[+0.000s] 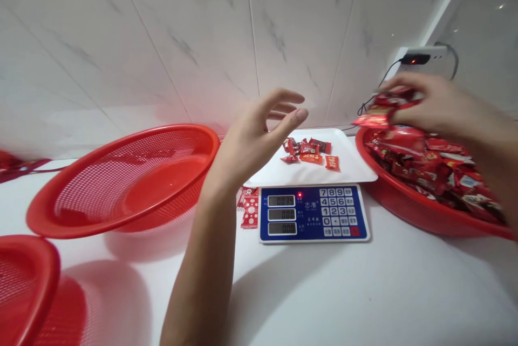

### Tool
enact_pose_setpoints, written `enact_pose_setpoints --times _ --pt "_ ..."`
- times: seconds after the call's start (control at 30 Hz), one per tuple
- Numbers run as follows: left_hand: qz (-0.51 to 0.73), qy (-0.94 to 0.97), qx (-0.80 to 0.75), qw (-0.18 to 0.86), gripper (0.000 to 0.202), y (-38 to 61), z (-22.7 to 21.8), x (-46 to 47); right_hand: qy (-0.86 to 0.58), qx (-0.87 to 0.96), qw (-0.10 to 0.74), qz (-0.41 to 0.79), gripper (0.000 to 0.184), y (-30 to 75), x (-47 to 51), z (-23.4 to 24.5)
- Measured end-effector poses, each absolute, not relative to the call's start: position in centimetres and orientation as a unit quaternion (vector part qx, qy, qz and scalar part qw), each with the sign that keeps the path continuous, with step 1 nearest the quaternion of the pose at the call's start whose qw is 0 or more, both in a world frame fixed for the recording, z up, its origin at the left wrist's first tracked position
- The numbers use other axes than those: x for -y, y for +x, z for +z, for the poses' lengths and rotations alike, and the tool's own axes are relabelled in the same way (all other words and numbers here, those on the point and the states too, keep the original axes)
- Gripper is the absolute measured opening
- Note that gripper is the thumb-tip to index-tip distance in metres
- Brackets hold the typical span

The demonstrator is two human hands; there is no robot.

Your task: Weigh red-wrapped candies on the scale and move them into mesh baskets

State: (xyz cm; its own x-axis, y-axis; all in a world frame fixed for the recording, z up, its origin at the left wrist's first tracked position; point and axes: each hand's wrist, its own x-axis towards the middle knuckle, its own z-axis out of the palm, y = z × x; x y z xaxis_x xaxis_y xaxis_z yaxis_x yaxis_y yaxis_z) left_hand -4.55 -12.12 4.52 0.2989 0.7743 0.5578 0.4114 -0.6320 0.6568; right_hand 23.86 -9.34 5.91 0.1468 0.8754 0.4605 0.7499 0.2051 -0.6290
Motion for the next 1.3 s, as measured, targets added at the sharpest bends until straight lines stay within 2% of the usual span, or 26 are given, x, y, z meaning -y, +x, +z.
enact_pose_setpoints --times 0.2,0.37,0.47,0.57,0.63,0.7,0.8,0.93,1.1,1.3 --pt "0.440 0.786 -0.385 0.199 0.022 -5.3 4.6 12.0 -0.620 0.740 0.237 0.111 0.037 15.0 6.0 2.5" --pt "0.450 0.776 -0.401 0.189 0.024 -6.1 4.7 12.1 -0.607 0.745 0.224 0.161 0.051 15.2 5.1 1.4" --pt "0.462 0.770 -0.397 0.189 0.025 -5.9 4.7 12.0 -0.598 0.712 0.291 0.225 0.055 15.9 5.9 1.8" --pt "0.474 0.761 -0.398 0.191 0.021 -5.6 4.5 11.7 -0.556 0.684 0.390 0.266 0.034 16.6 6.6 1.3" --pt "0.477 0.757 -0.404 0.191 0.019 -5.3 4.3 11.3 -0.539 0.675 0.423 0.273 0.018 16.8 6.7 0.5" --pt "0.468 0.759 -0.410 0.191 0.018 -4.9 4.0 11.0 -0.526 0.676 0.457 0.241 0.011 16.9 6.7 -0.1" --pt "0.454 0.770 -0.408 0.187 0.017 -4.4 3.7 11.0 -0.484 0.649 0.556 0.190 0.015 16.8 6.8 -0.1" --pt "0.446 0.781 -0.396 0.184 0.017 -4.0 4.0 11.6 -0.424 0.572 0.674 0.198 0.018 16.6 7.4 0.9" --pt "0.456 0.791 -0.363 0.185 0.014 -2.7 4.3 13.0 -0.404 0.580 0.689 0.159 0.016 16.2 8.4 1.5" --pt "0.418 0.799 -0.364 0.232 0.014 0.2 2.3 12.7 -0.352 0.592 0.717 0.105 0.010 14.8 8.0 0.0"
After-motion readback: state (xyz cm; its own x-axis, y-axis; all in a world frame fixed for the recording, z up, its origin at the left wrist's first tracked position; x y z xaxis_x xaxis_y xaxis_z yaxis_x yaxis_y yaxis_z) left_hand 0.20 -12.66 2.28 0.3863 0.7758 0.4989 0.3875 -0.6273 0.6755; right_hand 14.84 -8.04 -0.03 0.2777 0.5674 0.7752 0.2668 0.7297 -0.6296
